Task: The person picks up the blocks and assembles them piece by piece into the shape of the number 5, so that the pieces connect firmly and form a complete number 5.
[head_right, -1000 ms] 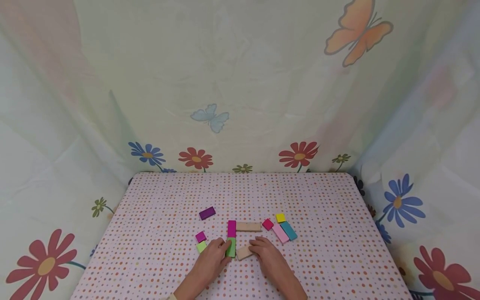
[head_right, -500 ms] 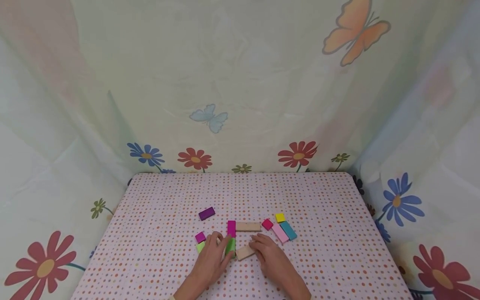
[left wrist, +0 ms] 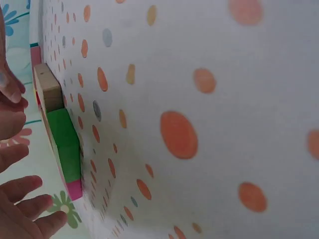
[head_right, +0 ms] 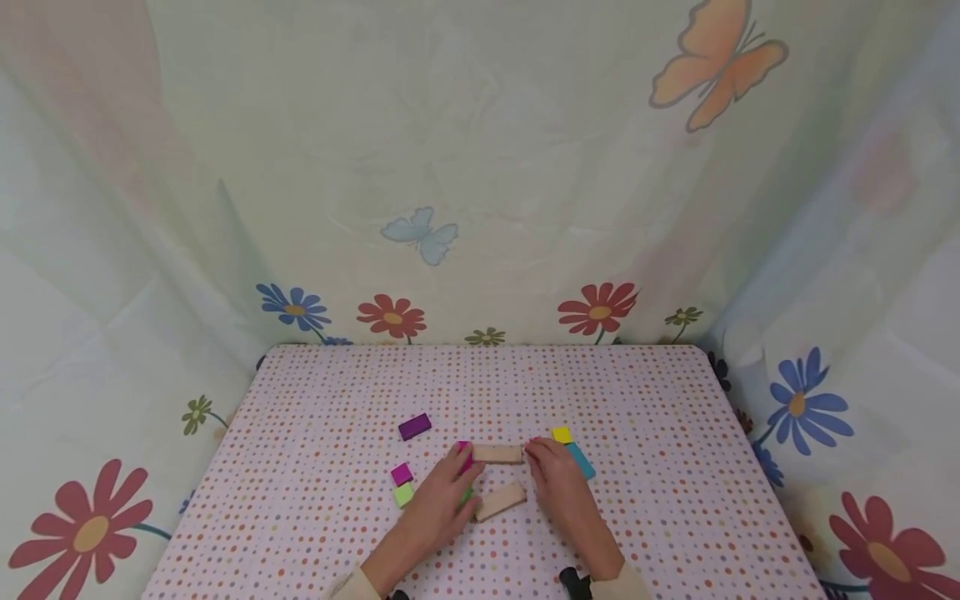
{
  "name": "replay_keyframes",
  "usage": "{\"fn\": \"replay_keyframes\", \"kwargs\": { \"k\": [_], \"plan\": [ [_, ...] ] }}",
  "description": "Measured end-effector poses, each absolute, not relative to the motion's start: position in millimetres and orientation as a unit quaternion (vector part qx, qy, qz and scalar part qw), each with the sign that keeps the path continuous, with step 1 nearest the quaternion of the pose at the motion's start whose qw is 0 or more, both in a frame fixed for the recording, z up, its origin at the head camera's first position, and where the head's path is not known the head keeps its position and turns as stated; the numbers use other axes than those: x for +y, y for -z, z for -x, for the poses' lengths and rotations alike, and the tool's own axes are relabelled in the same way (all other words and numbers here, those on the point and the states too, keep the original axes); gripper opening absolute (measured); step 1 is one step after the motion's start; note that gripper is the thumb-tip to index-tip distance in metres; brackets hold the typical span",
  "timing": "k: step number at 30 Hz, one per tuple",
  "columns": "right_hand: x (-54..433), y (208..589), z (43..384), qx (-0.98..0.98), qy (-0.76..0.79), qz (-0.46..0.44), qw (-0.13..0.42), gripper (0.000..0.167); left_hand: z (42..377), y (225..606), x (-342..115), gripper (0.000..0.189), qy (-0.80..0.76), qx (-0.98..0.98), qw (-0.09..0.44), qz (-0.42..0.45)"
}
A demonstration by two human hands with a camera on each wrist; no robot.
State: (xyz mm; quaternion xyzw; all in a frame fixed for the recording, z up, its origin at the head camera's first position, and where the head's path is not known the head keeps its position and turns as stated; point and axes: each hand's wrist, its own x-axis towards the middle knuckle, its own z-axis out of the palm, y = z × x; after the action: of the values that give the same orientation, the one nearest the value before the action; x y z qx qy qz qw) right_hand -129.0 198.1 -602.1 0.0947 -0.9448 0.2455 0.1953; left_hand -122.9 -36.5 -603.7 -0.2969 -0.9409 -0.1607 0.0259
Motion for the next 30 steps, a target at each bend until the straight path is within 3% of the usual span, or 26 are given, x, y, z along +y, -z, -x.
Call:
{"fn": "replay_keyframes", "kwargs": {
  "k": [10,19,30],
  "plan": [
    [192.6,613.0,139.4,-0.954,-0.218,-0.077,0.19,0.022,130.6,612.2,-32.8,0.048,0.129,-0.933,-0.019,0.335],
    [197.8,616.5,146.3,-0.961,-0.191,-0.083,0.184,0.019,132.2,617.1,-31.8,0.044,0.118,-0.932,-0.001,0.344],
    [200.7,619.9,146.4,-0.968,-0.154,-0.062,0.185,0.024,129.9,616.3,-34.2,0.041,0.109,-0.926,-0.015,0.36]
  ]
}}
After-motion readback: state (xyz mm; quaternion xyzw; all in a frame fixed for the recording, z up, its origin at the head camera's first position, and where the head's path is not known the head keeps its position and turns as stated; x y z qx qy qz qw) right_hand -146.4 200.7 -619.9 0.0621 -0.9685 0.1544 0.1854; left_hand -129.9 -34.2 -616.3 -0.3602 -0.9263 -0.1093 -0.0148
